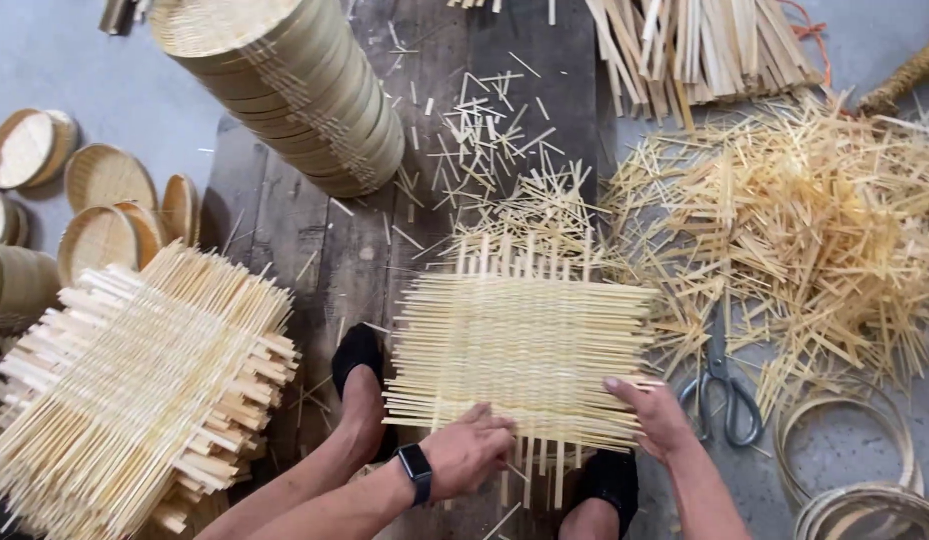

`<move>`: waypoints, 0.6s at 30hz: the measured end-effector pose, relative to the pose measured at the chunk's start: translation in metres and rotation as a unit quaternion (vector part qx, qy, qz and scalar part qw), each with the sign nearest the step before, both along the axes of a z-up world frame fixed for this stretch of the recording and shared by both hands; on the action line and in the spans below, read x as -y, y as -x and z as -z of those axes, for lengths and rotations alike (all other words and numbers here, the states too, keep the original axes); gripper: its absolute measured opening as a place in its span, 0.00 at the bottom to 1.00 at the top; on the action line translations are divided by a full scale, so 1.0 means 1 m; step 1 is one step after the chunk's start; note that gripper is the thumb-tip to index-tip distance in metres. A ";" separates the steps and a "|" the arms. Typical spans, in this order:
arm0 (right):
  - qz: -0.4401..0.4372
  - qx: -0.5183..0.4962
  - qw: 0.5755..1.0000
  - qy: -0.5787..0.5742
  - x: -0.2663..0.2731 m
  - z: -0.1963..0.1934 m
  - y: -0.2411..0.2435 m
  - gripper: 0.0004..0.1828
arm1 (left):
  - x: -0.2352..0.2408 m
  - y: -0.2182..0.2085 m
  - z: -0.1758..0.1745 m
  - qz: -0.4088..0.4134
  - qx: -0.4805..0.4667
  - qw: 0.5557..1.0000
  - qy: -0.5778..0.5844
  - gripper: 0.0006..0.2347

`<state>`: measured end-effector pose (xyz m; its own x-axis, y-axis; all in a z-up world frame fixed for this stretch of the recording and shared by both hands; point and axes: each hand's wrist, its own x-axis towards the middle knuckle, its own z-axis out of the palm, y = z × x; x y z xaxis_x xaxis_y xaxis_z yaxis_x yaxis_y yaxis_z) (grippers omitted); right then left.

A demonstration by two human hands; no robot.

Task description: The person repeatedly places a woven bamboo mat into a circular wooden mold, presses it down, and trims the excess bamboo strips around the edge using shears. After trimming, the person removes the finished circular basket and stacks it with others.

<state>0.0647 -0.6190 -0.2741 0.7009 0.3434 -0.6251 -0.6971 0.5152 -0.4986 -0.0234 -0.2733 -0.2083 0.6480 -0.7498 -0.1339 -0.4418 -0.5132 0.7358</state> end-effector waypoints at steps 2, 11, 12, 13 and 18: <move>-0.097 0.041 0.983 0.149 -0.007 -0.004 -0.011 0.24 | 0.009 -0.012 -0.029 0.011 -0.030 0.998 -0.050 0.16; -0.122 0.025 0.983 0.138 0.000 -0.014 -0.021 0.21 | 0.031 -0.074 -0.021 -0.066 0.032 0.969 -0.234 0.44; -0.120 0.022 0.982 0.141 0.000 -0.011 -0.020 0.21 | 0.032 -0.072 -0.021 -0.063 0.030 0.970 -0.231 0.44; -0.132 0.026 0.979 0.150 0.002 -0.007 -0.019 0.21 | 0.034 -0.071 -0.020 -0.065 0.023 0.965 -0.252 0.44; -0.096 0.052 0.980 0.165 0.024 0.008 -0.003 0.18 | 0.041 -0.068 -0.032 -0.059 0.006 0.962 -0.265 0.42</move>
<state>0.0680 -0.6431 -0.2825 0.7083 0.2666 -0.6537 -0.7027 0.1779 -0.6889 0.0448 -0.3146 -0.1759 0.7289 -0.4988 -0.4689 -0.3639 -0.8625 0.3517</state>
